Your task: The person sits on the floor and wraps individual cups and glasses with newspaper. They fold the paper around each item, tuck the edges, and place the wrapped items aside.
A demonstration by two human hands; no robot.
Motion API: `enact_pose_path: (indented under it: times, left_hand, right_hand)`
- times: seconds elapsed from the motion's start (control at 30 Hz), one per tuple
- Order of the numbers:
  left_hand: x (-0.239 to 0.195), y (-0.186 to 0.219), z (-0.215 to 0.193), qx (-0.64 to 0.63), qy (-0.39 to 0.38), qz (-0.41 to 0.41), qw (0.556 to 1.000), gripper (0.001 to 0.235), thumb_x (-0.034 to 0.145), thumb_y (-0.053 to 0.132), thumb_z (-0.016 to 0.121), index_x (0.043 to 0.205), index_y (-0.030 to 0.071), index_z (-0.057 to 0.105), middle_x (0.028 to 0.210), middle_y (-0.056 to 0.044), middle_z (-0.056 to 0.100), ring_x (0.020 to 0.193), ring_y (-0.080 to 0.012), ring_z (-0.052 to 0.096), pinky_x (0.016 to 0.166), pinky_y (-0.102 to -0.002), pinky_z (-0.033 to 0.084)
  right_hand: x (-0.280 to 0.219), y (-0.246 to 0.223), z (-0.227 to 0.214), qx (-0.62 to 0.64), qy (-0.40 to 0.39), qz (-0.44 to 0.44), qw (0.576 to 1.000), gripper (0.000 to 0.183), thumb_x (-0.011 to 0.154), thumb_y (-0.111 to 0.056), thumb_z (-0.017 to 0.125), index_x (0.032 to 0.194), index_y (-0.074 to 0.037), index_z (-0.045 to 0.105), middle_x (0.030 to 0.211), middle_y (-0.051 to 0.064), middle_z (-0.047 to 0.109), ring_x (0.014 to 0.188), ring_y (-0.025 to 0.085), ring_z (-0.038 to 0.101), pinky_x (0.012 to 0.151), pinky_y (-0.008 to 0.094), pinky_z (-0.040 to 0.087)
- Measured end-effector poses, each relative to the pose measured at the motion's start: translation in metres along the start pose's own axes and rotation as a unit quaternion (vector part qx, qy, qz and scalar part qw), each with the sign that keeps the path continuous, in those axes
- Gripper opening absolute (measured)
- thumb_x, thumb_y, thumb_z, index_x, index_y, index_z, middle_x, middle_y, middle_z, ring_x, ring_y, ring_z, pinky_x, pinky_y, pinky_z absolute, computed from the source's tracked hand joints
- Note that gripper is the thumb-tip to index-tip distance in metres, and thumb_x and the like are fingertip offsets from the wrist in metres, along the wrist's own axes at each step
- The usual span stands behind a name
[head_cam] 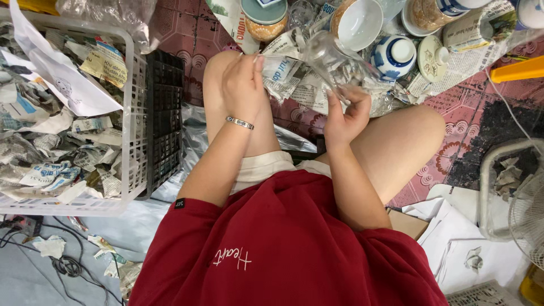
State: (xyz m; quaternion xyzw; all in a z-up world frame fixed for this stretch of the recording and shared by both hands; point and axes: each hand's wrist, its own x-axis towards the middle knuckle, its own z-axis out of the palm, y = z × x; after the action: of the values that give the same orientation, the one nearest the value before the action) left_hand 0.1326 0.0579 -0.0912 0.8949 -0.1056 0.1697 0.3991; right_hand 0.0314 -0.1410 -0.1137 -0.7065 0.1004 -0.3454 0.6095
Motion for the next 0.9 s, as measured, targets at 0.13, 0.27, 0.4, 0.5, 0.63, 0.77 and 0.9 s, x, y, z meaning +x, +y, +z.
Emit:
enact_pose_path:
  times: [0.13, 0.27, 0.4, 0.5, 0.63, 0.77, 0.9]
  left_hand:
    - [-0.006, -0.010, 0.010, -0.054, 0.050, -0.098, 0.992, 0.022, 0.108, 0.022, 0.057, 0.113, 0.004, 0.069, 0.092, -0.017, 0.072, 0.087, -0.0306, 0.070, 0.078, -0.039, 0.054]
    - [-0.013, -0.028, 0.013, -0.192, 0.108, -0.093, 0.971, 0.025, 0.114, 0.023, 0.051, 0.122, 0.003, 0.064, 0.100, -0.009, 0.072, 0.090, -0.0237, 0.070, 0.083, -0.037, 0.056]
    - [-0.019, -0.041, 0.006, -0.406, 0.187, -0.166, 0.879, 0.018, 0.118, 0.020, 0.055, 0.119, 0.004, 0.064, 0.095, 0.000, 0.062, 0.081, -0.0088, 0.054, 0.076, -0.030, 0.047]
    - [-0.023, -0.037, -0.006, -0.564, 0.251, -0.272, 0.738, 0.012, 0.109, 0.018, 0.062, 0.109, 0.007, 0.060, 0.075, 0.007, 0.052, 0.059, -0.0012, 0.042, 0.050, -0.021, 0.033]
    - [-0.037, -0.024, -0.029, -0.515, 0.249, -0.319, 0.756, 0.013, 0.105, 0.016, 0.064, 0.098, 0.008, 0.056, 0.074, 0.005, 0.053, 0.057, -0.0010, 0.041, 0.046, -0.021, 0.031]
    - [-0.037, -0.013, -0.047, -0.547, 0.256, -0.239, 0.761, 0.015, 0.108, 0.008, 0.064, 0.099, 0.006, 0.053, 0.095, -0.002, 0.061, 0.086, -0.0089, 0.057, 0.082, -0.029, 0.053]
    - [-0.048, 0.000, -0.061, -0.488, 0.199, -0.261, 0.809, 0.010, 0.105, 0.011, 0.059, 0.106, 0.001, 0.059, 0.106, -0.006, 0.068, 0.096, -0.0117, 0.064, 0.091, -0.030, 0.054]
  right_hand:
    - [-0.009, 0.000, 0.002, 0.073, 0.032, 0.016, 0.997, 0.030, 0.097, 0.006, 0.076, 0.106, -0.004, 0.050, 0.114, 0.011, 0.064, 0.106, 0.016, 0.061, 0.099, 0.030, 0.050]
    - [-0.010, -0.003, 0.007, 0.000, -0.005, -0.003, 1.000, 0.028, 0.093, 0.007, 0.079, 0.104, -0.001, 0.054, 0.111, 0.013, 0.063, 0.103, 0.018, 0.061, 0.096, 0.031, 0.051]
    - [0.003, -0.012, 0.013, -0.173, -0.106, -0.040, 0.978, 0.028, 0.086, 0.002, 0.086, 0.098, -0.002, 0.061, 0.094, 0.013, 0.066, 0.086, 0.023, 0.065, 0.080, 0.033, 0.053]
    - [0.021, -0.020, 0.028, -0.266, -0.176, -0.053, 0.946, 0.027, 0.087, -0.011, 0.086, 0.099, -0.004, 0.063, 0.090, 0.013, 0.067, 0.080, 0.028, 0.068, 0.073, 0.039, 0.052]
    - [0.046, -0.031, 0.040, -0.358, -0.252, -0.099, 0.893, 0.031, 0.093, -0.021, 0.085, 0.109, -0.006, 0.063, 0.093, 0.014, 0.065, 0.076, 0.035, 0.063, 0.068, 0.046, 0.048]
    - [0.057, -0.047, 0.043, -0.376, -0.290, -0.112, 0.873, 0.051, 0.092, -0.022, 0.085, 0.133, -0.009, 0.057, 0.099, 0.016, 0.062, 0.078, 0.037, 0.062, 0.067, 0.046, 0.049]
    - [0.049, -0.059, 0.035, -0.397, -0.298, -0.099, 0.863, 0.075, 0.086, -0.019, 0.087, 0.151, -0.014, 0.048, 0.102, 0.016, 0.059, 0.083, 0.037, 0.062, 0.070, 0.045, 0.051]
